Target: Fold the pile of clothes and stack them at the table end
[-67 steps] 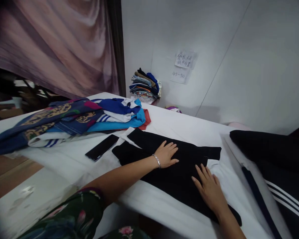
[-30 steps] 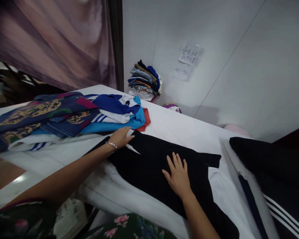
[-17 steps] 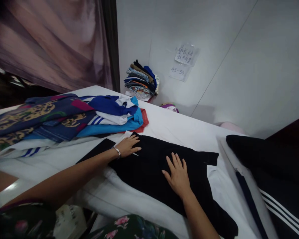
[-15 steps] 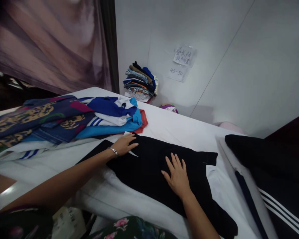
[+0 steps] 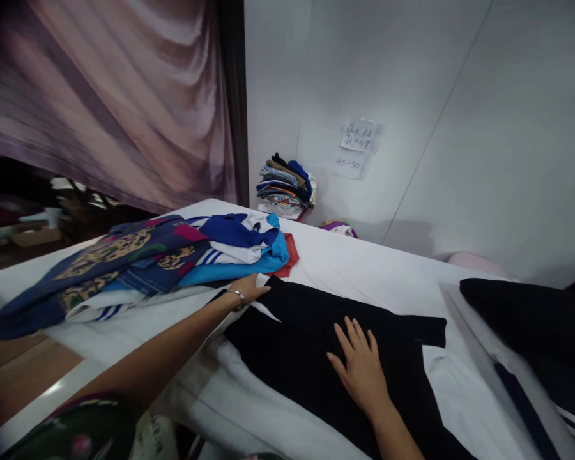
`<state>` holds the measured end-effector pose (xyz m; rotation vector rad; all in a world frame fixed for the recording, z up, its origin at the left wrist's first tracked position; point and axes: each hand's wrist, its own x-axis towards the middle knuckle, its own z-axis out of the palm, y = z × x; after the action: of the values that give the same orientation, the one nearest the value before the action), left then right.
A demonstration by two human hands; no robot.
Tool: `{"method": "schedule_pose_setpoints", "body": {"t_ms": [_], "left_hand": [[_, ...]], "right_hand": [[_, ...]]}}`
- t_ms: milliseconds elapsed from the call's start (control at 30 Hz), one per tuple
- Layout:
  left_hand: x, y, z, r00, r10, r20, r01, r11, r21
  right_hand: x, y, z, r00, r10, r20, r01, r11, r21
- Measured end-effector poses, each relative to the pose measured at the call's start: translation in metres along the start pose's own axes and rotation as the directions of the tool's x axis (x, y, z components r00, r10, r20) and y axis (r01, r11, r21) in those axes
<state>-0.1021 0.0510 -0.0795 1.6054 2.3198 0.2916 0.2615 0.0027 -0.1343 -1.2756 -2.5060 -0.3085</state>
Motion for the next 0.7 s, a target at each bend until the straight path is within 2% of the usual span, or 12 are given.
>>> {"method": "schedule_pose_setpoints", "body": {"t_ms": [167, 333, 433, 500, 567, 633, 700], "left_hand": [[0.000, 0.005, 0.003, 0.999, 0.025, -0.027, -0.024, 0.999, 0.038], [-0.007, 0.008, -0.003, 0.997, 0.056, -0.055, -0.053, 0.997, 0.065], [-0.021, 0.023, -0.007, 0.981, 0.157, -0.111, -0.147, 0.985, 0.092], [-0.036, 0.040, -0.005, 0.936, 0.317, -0.152, -0.296, 0.944, 0.145], [-0.052, 0.057, 0.004, 0.859, 0.494, -0.135, -0.467, 0.864, 0.190], [-0.067, 0.069, 0.018, 0.791, 0.612, -0.030, -0.597, 0.781, 0.184], [-0.076, 0.074, 0.034, 0.757, 0.646, 0.100, -0.652, 0.738, 0.174]], "right_hand": [[0.000, 0.001, 0.002, 1.000, -0.004, -0.015, 0.004, 1.000, 0.007], [0.003, -0.002, -0.008, 1.000, 0.011, 0.022, -0.012, 1.000, 0.012], [0.005, -0.004, -0.014, 0.997, 0.032, 0.072, -0.034, 0.999, 0.017], [0.007, -0.006, -0.018, 0.993, 0.047, 0.107, -0.050, 0.999, 0.020], [0.009, -0.008, -0.020, 0.989, 0.062, 0.135, -0.066, 0.997, 0.028], [0.011, -0.010, -0.023, 0.985, 0.071, 0.156, -0.079, 0.996, 0.046], [0.011, -0.010, -0.029, 0.982, 0.074, 0.175, -0.089, 0.993, 0.082]]}}
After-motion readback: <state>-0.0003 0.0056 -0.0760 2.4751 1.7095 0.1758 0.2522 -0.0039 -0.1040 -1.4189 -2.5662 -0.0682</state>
